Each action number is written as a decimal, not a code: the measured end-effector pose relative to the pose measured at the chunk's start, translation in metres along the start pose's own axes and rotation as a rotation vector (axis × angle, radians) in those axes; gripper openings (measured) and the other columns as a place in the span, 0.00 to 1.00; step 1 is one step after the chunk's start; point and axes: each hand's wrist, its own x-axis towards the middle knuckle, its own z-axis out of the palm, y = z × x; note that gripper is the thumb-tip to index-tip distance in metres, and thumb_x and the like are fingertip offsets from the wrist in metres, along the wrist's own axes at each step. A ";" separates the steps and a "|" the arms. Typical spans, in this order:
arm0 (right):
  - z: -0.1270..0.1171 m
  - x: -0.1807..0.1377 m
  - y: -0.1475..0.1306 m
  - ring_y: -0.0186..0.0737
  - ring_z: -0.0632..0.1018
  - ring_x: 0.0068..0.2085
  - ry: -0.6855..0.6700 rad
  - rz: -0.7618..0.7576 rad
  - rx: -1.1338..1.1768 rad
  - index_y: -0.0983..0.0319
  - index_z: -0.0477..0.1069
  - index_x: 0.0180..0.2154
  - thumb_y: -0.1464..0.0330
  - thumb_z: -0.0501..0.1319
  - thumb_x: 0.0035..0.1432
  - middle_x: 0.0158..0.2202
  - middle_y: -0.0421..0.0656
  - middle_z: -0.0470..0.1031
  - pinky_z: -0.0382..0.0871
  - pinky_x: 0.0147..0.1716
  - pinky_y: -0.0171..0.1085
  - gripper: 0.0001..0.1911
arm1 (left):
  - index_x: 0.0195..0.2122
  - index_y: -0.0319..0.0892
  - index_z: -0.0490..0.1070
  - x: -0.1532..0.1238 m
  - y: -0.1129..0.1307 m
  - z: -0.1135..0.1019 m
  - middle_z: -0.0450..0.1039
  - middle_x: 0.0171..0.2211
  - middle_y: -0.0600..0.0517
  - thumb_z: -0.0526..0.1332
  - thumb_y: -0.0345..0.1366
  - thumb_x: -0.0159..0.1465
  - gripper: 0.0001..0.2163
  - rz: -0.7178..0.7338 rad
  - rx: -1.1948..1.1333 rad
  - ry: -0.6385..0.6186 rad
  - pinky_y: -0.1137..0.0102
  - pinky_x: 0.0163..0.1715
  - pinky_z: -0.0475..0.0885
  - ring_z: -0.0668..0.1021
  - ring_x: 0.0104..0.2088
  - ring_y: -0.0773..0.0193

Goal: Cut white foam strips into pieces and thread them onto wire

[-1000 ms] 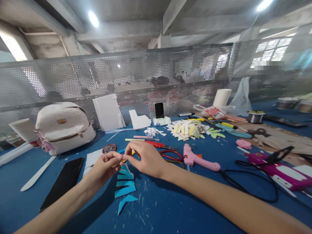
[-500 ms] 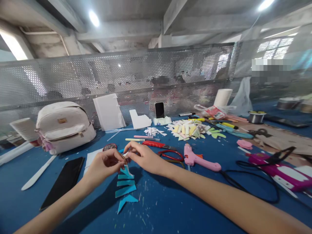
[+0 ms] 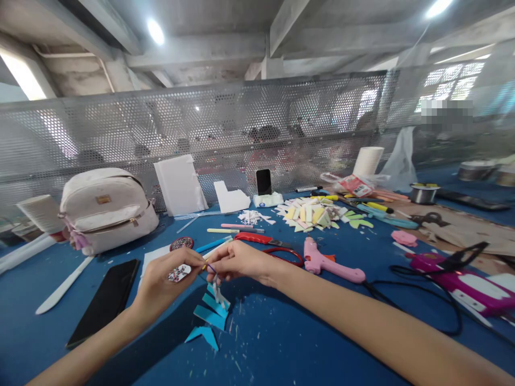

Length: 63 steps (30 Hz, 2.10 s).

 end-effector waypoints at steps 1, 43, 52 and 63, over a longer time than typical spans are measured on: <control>0.001 0.000 0.000 0.29 0.76 0.28 0.014 -0.006 -0.004 0.63 0.79 0.35 0.64 0.70 0.55 0.31 0.41 0.80 0.67 0.27 0.28 0.09 | 0.29 0.44 0.80 0.000 0.002 0.000 0.81 0.30 0.48 0.66 0.29 0.60 0.05 -0.016 -0.011 0.005 0.68 0.36 0.73 0.81 0.33 0.58; 0.021 -0.007 -0.009 0.35 0.79 0.25 0.274 -0.324 -0.335 0.61 0.70 0.35 0.68 0.61 0.63 0.29 0.39 0.77 0.69 0.22 0.31 0.04 | 0.28 0.38 0.78 0.002 -0.006 0.019 0.75 0.20 0.54 0.78 0.46 0.47 0.18 -0.568 -0.652 0.122 0.78 0.23 0.66 0.73 0.21 0.72; 0.021 -0.010 -0.008 0.33 0.77 0.24 0.359 -0.472 -0.574 0.61 0.72 0.34 0.69 0.61 0.63 0.31 0.40 0.77 0.70 0.24 0.32 0.04 | 0.26 0.39 0.77 0.003 -0.010 0.015 0.77 0.20 0.54 0.78 0.36 0.48 0.11 -0.536 -0.574 0.126 0.77 0.24 0.72 0.77 0.22 0.69; 0.020 -0.013 -0.011 0.34 0.75 0.28 0.422 -0.560 -0.736 0.62 0.73 0.34 0.73 0.61 0.62 0.31 0.40 0.75 0.68 0.27 0.33 0.04 | 0.27 0.39 0.81 0.004 -0.007 0.015 0.77 0.19 0.53 0.78 0.38 0.46 0.11 -0.558 -0.566 0.113 0.75 0.22 0.74 0.76 0.19 0.69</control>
